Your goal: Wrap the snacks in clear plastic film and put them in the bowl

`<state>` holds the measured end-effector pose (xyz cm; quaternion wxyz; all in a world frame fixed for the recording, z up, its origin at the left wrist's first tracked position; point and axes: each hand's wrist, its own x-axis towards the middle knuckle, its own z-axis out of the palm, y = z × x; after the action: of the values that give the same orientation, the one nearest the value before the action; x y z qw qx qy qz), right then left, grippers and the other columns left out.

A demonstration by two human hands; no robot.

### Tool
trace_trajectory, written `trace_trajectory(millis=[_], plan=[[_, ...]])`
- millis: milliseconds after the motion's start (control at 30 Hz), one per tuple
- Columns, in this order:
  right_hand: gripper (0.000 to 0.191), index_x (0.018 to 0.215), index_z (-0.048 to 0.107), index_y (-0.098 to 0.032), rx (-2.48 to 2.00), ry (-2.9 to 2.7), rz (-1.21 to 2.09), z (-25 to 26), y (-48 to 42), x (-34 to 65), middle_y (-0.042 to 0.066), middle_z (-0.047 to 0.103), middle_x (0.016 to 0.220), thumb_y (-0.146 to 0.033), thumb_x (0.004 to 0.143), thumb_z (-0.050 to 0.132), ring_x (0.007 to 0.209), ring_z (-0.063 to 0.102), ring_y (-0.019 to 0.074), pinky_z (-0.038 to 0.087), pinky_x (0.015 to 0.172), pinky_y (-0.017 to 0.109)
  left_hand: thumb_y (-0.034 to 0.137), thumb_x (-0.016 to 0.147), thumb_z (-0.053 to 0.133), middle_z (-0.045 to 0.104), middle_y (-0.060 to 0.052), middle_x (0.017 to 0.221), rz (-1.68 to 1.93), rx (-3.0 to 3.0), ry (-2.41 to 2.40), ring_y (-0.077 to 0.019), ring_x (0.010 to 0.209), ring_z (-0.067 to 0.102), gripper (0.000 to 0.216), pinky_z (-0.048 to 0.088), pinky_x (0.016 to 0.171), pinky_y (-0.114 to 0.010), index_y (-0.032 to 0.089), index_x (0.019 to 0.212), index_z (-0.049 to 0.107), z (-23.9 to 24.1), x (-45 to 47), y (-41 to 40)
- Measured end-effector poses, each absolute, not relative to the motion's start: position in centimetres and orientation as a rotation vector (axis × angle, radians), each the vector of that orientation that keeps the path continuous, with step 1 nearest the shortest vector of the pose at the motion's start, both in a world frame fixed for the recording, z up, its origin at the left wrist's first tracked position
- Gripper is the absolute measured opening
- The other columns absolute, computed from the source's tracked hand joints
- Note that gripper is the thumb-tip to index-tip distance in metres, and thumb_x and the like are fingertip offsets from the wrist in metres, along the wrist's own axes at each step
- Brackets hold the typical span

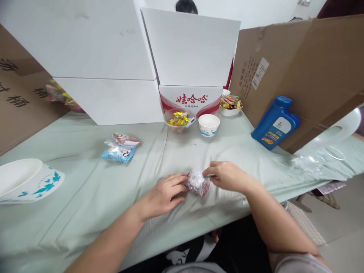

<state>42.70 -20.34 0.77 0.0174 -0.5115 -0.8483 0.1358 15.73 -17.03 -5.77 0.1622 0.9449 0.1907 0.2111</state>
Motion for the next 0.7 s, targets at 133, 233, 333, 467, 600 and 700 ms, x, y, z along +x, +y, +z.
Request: trace_trajectory(millis=[133, 233, 333, 467, 600, 700], plan=[[0.030, 0.109, 0.071, -0.020, -2.087, -2.438, 0.262, -0.3, -18.5, 46.0, 0.009, 0.068, 0.100, -0.012, 0.086, 0.054, 0.089, 0.066, 0.0244, 0.049, 0.081, 0.036, 0.016, 0.081, 0.067, 0.065, -0.007, 0.120, 0.641, 2.683, 0.553, -0.0257, 0.116, 0.060, 0.013, 0.051, 0.097, -0.043, 0.021, 0.094, 0.064, -6.1, 15.8, -17.0], [0.027, 0.114, 0.067, -0.018, -1.964, -2.311, 0.189, -1.1, -18.3, 45.3, 0.013, 0.066, 0.107, -0.025, 0.091, 0.057, 0.097, 0.064, 0.0263, 0.049, 0.088, 0.040, 0.014, 0.084, 0.061, 0.062, -0.009, 0.122, 0.722, 2.682, 0.606, -0.0242, 0.111, 0.062, 0.015, 0.053, 0.094, -0.042, 0.021, 0.098, 0.062, -6.3, 15.9, -17.0], [0.052, 0.133, 0.053, -0.023, -1.635, -2.264, 0.379, -1.2, -19.4, 42.3, 0.010, 0.061, 0.115, -0.041, 0.087, 0.066, 0.087, 0.065, 0.0197, 0.052, 0.082, 0.034, 0.011, 0.085, 0.056, 0.059, -0.011, 0.124, 0.790, 2.659, 0.705, -0.0238, 0.108, 0.063, 0.022, 0.055, 0.090, -0.040, 0.020, 0.105, 0.058, -6.5, 15.9, -17.0], [0.040, 0.119, 0.060, -0.022, -1.524, -2.461, 0.492, -1.1, -20.7, 39.3, 0.008, 0.060, 0.110, -0.033, 0.083, 0.071, 0.078, 0.064, 0.0176, 0.052, 0.075, 0.032, 0.013, 0.084, 0.058, 0.064, -0.009, 0.112, 0.831, 2.652, 0.707, -0.0242, 0.101, 0.065, 0.022, 0.057, 0.086, -0.040, 0.021, 0.105, 0.056, -6.4, 15.9, -17.0], [0.013, 0.100, 0.061, -0.020, -1.334, -2.407, 0.421, -1.1, -20.7, 38.9, 0.009, 0.060, 0.112, -0.016, 0.093, 0.050, 0.082, 0.064, 0.0157, 0.050, 0.075, 0.029, 0.018, 0.084, 0.061, 0.061, -0.011, 0.120, 0.980, 2.584, 0.742, -0.0256, 0.109, 0.062, 0.035, 0.055, 0.090, -0.042, 0.022, 0.116, 0.049, -6.1, 15.8, -17.1], [0.015, 0.094, 0.057, -0.020, -1.153, -2.356, 0.475, -1.5, -20.6, 39.0, 0.008, 0.062, 0.110, -0.014, 0.095, 0.043, 0.091, 0.063, 0.0166, 0.050, 0.079, 0.029, 0.015, 0.083, 0.059, 0.061, -0.011, 0.119, 1.036, 2.587, 0.867, -0.0265, 0.110, 0.060, 0.040, 0.054, 0.092, -0.045, 0.022, 0.121, 0.047, -6.2, 15.6, -16.6]])
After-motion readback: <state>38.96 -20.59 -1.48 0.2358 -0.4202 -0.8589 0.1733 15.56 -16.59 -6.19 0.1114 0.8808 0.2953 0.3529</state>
